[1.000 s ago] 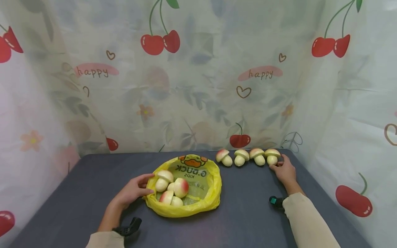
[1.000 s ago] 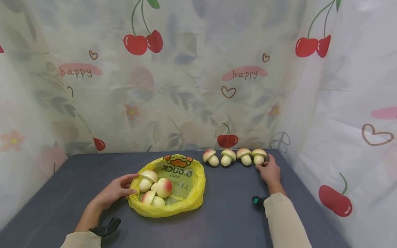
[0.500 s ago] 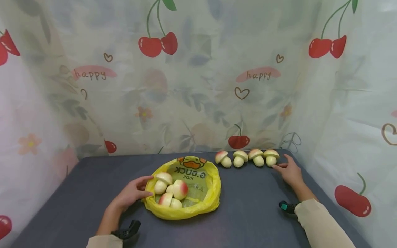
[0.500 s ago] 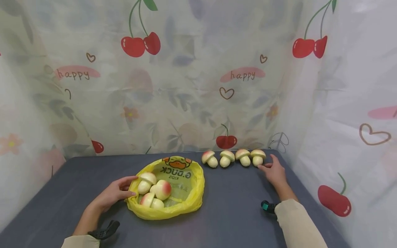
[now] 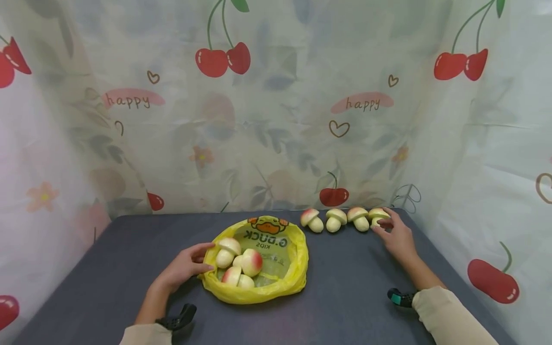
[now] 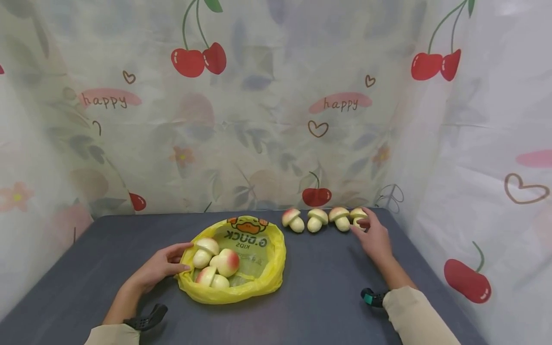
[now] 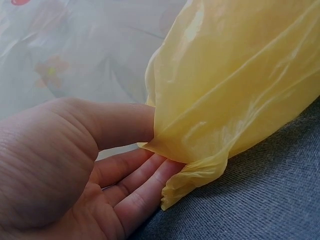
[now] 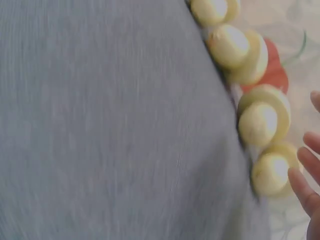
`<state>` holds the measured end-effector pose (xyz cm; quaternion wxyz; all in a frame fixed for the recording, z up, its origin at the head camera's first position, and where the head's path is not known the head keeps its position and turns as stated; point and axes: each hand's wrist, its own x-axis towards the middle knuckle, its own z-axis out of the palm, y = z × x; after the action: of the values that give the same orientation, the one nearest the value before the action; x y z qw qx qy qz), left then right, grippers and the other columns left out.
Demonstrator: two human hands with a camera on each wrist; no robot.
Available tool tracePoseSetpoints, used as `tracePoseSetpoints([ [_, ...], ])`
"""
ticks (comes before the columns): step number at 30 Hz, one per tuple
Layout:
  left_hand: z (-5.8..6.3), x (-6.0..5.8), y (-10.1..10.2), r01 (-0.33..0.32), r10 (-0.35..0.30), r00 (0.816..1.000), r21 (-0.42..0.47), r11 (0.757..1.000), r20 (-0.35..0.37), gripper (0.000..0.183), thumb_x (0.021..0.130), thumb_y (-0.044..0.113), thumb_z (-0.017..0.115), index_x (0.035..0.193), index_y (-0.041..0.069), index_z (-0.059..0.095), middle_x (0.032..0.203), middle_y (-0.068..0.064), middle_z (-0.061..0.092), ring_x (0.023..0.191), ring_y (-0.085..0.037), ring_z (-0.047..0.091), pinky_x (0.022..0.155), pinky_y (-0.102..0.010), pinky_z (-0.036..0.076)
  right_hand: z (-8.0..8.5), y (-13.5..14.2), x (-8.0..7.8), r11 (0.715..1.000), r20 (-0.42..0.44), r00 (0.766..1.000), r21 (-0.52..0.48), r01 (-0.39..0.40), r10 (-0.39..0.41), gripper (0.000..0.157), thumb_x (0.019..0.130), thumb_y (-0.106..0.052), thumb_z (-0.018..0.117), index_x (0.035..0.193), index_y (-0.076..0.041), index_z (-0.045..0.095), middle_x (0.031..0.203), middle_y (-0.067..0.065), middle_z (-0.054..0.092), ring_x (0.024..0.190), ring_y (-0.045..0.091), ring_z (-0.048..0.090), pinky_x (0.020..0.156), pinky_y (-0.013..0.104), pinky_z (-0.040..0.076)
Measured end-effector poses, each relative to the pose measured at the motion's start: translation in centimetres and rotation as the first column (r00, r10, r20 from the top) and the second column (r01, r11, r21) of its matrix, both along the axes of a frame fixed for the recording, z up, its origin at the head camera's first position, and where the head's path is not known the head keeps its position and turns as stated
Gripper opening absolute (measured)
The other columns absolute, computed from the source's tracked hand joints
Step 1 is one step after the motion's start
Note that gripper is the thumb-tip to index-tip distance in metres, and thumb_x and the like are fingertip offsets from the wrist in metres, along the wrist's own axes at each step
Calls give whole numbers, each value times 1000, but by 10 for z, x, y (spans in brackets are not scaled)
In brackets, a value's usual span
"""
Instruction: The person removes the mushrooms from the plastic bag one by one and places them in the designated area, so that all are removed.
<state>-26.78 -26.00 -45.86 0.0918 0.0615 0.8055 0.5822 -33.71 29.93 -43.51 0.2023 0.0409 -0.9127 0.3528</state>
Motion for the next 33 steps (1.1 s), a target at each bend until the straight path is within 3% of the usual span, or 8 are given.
tracePoseSetpoints([
  [12, 0, 0, 0, -7, 7, 1000, -4, 1000, 4, 72, 85, 15, 77, 145, -1, 41, 131, -23, 54, 108, -30, 60, 79, -36, 53, 27, -59, 2, 976, -96, 973, -50, -214, 209, 46, 92, -13, 69, 133, 1, 52, 107, 21, 68, 100, 36, 63, 80, 50, 50],
  [20, 0, 0, 0, -2, 2, 1000, -7, 1000, 6, 73, 84, 17, 78, 145, 0, 41, 131, -23, 54, 108, -29, 60, 80, -37, 53, 45, -96, 2, 930, -50, 937, -110, -349, 346, 31, 92, -20, 69, 120, -6, 65, 103, 11, 69, 93, 29, 64, 73, 41, 51],
  [27, 0, 0, 1, -11, 11, 1000, -9, 1000, 11, 72, 85, 15, 77, 145, 0, 41, 131, -23, 54, 109, -31, 60, 80, -38, 53, 51, -129, 4, 875, -28, 883, -129, -468, 468, 30, 93, -20, 68, 117, -3, 66, 101, 9, 69, 88, 24, 65, 71, 36, 51],
  [33, -1, -1, 1, -32, 32, 999, -20, 999, 8, 72, 83, 16, 78, 144, 1, 43, 129, -21, 56, 107, -29, 60, 79, -37, 53, 55, -156, 7, 845, 6, 850, -107, -524, 527, 27, 94, -19, 68, 116, -5, 67, 98, 5, 70, 83, 20, 66, 67, 34, 52],
])
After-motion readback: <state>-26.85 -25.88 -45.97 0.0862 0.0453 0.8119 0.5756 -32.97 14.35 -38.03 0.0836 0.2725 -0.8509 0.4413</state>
